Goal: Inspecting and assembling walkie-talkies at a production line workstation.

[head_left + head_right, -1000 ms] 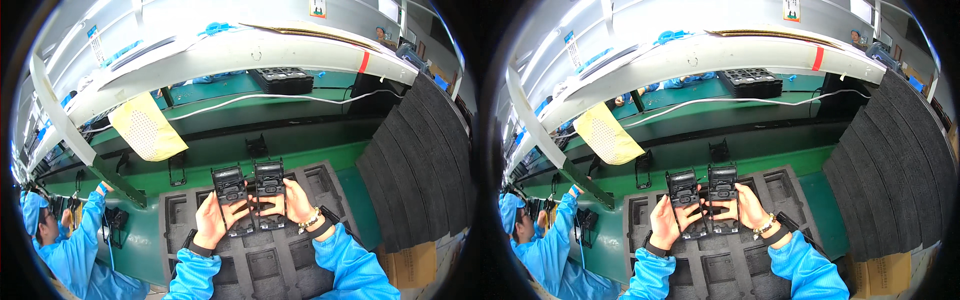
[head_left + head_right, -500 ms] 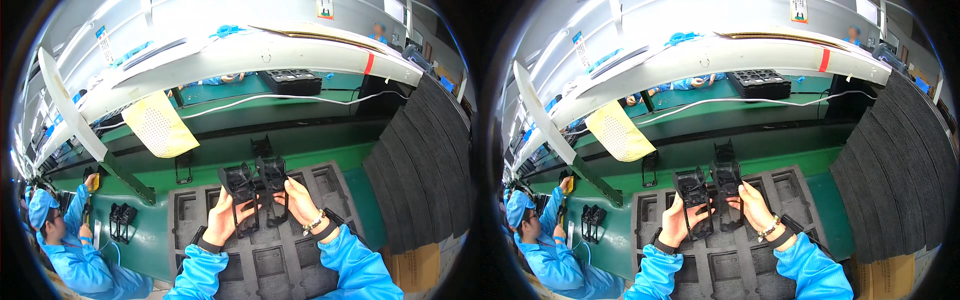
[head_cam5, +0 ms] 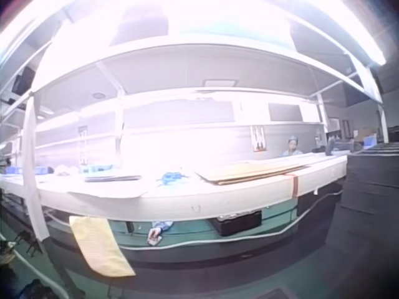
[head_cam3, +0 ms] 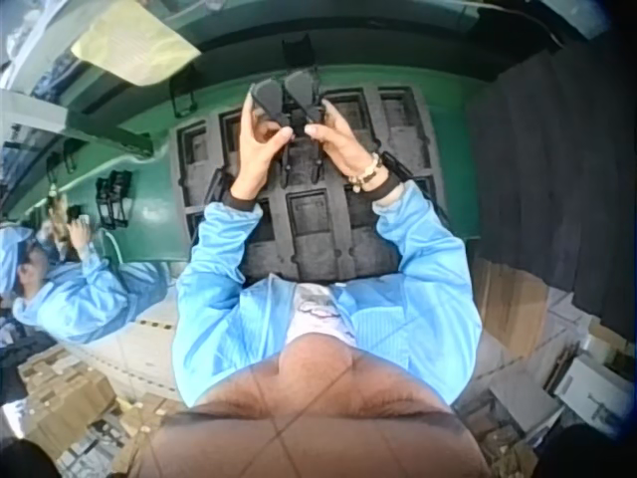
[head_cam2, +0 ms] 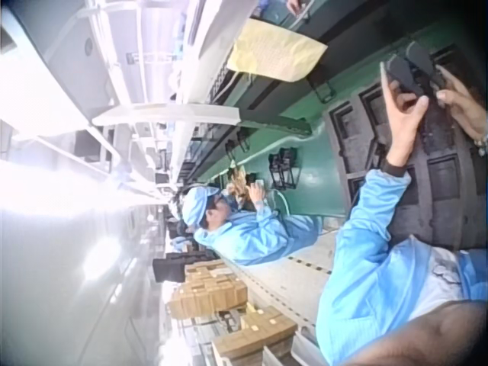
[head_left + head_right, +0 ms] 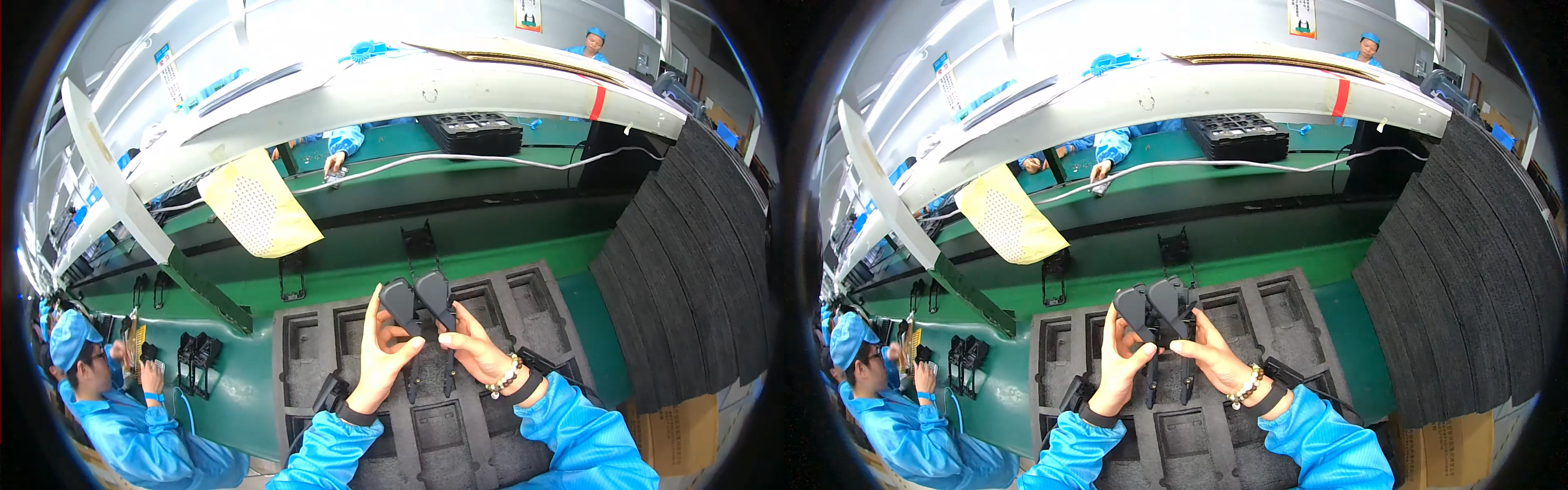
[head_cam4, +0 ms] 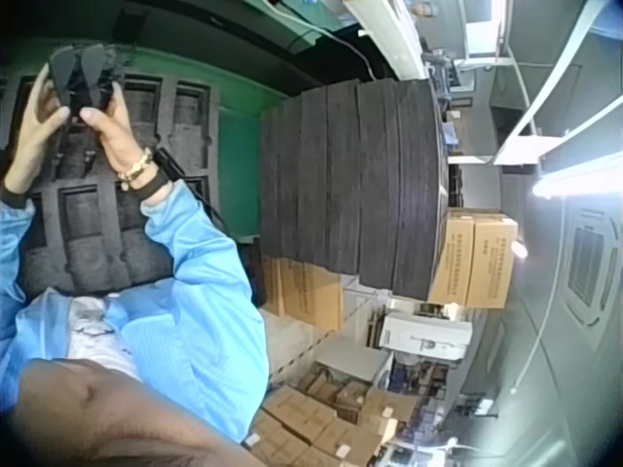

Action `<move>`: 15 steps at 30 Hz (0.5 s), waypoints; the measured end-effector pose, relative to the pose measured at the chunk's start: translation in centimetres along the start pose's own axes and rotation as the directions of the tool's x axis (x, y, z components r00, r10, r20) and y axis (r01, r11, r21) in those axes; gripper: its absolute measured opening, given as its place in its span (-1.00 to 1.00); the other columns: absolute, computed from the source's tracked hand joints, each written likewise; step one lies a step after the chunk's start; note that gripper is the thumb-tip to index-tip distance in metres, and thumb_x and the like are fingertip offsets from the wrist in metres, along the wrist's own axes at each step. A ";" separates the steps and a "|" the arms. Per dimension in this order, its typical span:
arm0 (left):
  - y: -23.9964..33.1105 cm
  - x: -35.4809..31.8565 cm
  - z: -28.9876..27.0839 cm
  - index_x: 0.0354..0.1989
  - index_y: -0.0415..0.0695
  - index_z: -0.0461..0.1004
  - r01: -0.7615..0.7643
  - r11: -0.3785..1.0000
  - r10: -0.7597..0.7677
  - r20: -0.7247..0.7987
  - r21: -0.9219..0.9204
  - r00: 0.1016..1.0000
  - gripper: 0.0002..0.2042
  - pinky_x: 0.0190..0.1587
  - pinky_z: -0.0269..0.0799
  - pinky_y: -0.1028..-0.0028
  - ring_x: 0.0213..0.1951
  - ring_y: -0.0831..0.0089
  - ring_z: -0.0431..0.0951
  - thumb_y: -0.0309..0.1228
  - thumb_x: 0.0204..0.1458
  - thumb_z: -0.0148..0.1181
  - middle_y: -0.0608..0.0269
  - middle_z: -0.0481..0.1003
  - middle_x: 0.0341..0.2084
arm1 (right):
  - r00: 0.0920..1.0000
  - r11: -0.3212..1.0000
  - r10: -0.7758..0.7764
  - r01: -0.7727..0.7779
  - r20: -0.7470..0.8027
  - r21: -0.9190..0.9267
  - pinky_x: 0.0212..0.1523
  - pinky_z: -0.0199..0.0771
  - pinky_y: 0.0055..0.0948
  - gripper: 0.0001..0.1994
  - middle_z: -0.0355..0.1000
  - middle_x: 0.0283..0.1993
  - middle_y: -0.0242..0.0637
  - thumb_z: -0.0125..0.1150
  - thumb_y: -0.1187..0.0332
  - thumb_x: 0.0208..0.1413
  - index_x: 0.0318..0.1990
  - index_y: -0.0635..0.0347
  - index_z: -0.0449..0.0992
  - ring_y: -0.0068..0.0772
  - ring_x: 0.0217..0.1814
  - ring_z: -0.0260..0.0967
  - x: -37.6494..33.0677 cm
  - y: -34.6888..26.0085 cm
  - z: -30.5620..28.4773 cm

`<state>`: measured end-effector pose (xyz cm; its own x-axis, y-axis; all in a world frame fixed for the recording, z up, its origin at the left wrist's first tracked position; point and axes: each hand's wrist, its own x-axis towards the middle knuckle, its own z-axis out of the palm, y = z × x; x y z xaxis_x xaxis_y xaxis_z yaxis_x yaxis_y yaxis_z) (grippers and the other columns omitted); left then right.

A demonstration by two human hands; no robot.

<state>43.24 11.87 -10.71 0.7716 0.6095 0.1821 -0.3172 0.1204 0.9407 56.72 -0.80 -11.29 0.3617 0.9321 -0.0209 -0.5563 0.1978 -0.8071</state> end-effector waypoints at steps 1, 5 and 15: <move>0.1 0.0 0.2 0.48 0.01 -0.19 -0.023 1.000 0.023 0.003 -0.011 1.000 0.01 -0.07 0.59 0.40 -0.12 0.44 0.51 -0.61 -0.09 0.38 0.06 0.25 0.13 | 1.000 1.000 -0.001 0.001 0.001 -0.002 0.37 0.09 -0.30 -0.23 0.17 0.32 -0.28 0.33 0.47 0.04 0.37 0.17 0.01 -0.43 0.40 0.09 0.0 0.0 0.1; 0.2 -0.2 0.1 0.49 0.02 -0.21 -0.057 0.998 0.058 0.031 -0.021 0.998 0.03 -0.03 0.58 0.38 -0.06 0.41 0.49 -0.62 -0.11 0.39 0.09 0.24 0.14 | 0.998 0.999 -0.035 0.035 0.045 -0.017 0.34 0.13 -0.29 -0.20 0.15 0.26 -0.30 0.32 0.51 0.02 0.36 0.09 -0.04 -0.40 0.30 0.14 -0.1 0.1 0.2; 0.3 -0.2 0.2 0.48 0.01 -0.22 -0.071 0.996 0.077 0.125 -0.052 0.989 0.06 0.06 0.55 0.29 0.04 0.33 0.46 -0.64 -0.15 0.41 0.09 0.23 0.17 | 0.993 0.999 -0.024 0.019 0.116 0.045 0.30 0.19 -0.26 -0.19 0.16 0.12 -0.29 0.24 0.62 -0.06 0.34 -0.03 -0.02 -0.34 0.20 0.15 -0.2 -0.4 0.0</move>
<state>43.11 11.61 -10.36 0.8075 0.5145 0.2887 -0.3997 0.1172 0.9091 56.87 -1.11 -10.97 0.2853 0.9561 0.0671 -0.5829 0.2287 -0.7797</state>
